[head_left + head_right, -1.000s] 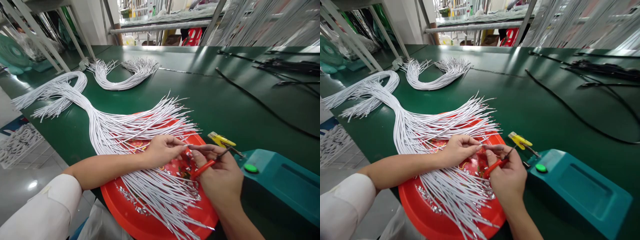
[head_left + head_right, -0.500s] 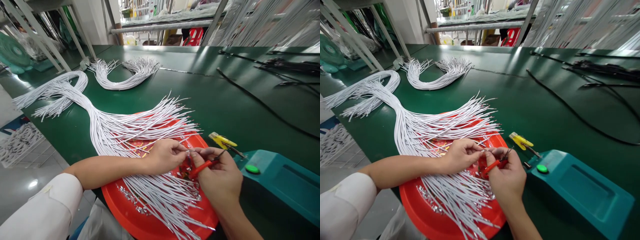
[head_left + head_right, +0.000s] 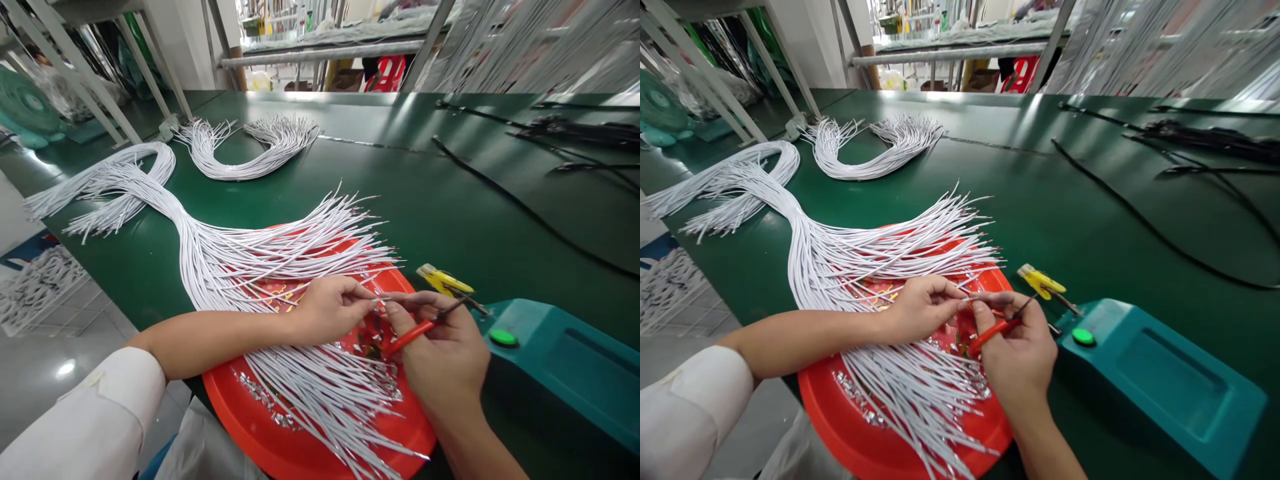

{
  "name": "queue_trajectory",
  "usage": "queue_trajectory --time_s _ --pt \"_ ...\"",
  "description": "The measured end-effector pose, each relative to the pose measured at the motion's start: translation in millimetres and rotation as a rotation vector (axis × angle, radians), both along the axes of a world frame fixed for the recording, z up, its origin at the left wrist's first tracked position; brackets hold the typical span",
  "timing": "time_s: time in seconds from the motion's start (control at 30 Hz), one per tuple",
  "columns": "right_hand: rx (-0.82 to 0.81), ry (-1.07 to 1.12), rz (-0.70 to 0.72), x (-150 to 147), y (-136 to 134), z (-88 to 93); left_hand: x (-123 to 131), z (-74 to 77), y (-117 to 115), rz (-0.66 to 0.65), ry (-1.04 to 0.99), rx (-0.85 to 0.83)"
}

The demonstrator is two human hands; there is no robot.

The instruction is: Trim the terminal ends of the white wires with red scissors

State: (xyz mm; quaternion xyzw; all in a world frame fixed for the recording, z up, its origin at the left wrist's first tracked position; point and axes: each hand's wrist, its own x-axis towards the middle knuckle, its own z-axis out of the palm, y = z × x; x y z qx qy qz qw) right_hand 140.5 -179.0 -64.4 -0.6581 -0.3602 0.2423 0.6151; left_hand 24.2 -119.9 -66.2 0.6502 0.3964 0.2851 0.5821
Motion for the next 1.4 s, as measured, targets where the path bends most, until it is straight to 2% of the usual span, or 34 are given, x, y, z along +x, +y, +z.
queue_trajectory --time_s 0.2,0.4,0.6,0.83,1.0,1.13,1.27,1.4 --pt "0.012 -0.019 0.025 1.7 -0.7 -6.0 0.4 1.3 -0.7 -0.001 0.034 0.024" --pt "-0.054 -0.168 0.03 3.3 -3.0 -10.7 2.8 3.0 -0.8 -0.045 -0.007 -0.155" --pt "-0.059 -0.199 0.065 2.7 -4.4 -11.6 3.0 5.5 0.1 -0.082 -0.053 -0.323" --pt "-0.082 -0.288 0.041 8.1 -4.2 -12.7 -0.3 9.7 8.2 -0.221 -0.028 -0.362" --pt "-0.064 -0.187 0.142 12.5 -2.9 -12.7 -6.7 9.2 12.7 -0.321 0.015 -0.342" --pt "-0.07 -0.112 0.114 11.6 -1.2 -9.3 -5.7 6.3 10.7 -0.244 0.043 -0.191" --pt "-0.085 0.037 0.004 7.6 -0.1 -1.0 -3.9 6.5 8.1 -0.087 0.134 0.147" --pt "-0.163 0.18 0.052 4.9 0.6 7.3 -6.0 7.1 7.2 -0.075 0.241 0.439"
